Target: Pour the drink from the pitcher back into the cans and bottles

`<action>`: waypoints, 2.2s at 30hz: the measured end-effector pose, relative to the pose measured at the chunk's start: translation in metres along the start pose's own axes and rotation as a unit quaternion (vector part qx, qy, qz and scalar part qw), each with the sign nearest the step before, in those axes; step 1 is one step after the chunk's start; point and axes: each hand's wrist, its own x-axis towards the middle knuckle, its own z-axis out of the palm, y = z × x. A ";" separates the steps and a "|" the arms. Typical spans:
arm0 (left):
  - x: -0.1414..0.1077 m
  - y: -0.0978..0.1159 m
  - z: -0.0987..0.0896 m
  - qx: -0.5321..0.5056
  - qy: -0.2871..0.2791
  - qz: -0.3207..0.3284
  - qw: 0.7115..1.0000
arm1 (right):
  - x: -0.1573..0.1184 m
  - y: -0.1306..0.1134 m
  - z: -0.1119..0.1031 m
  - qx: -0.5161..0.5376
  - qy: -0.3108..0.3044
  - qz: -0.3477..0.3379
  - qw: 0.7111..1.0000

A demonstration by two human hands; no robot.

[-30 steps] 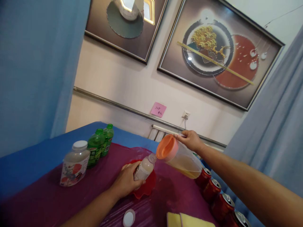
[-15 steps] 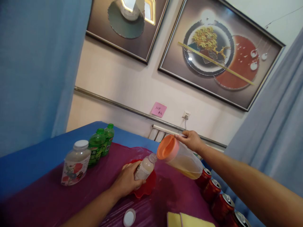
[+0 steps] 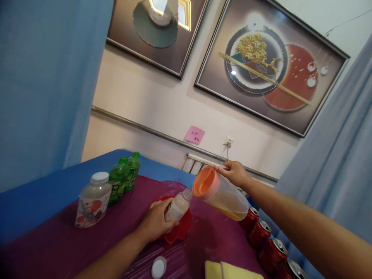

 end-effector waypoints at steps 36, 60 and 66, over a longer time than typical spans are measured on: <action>-0.001 0.000 0.000 0.004 -0.010 0.001 1.000 | -0.001 -0.001 -0.003 -0.008 -0.003 -0.008 1.000; -0.002 0.000 0.000 0.004 -0.008 0.009 1.000 | -0.003 0.000 -0.004 -0.013 -0.003 -0.009 1.000; -0.002 0.001 0.000 0.000 -0.008 0.011 1.000 | -0.003 0.002 -0.004 -0.017 0.000 -0.011 1.000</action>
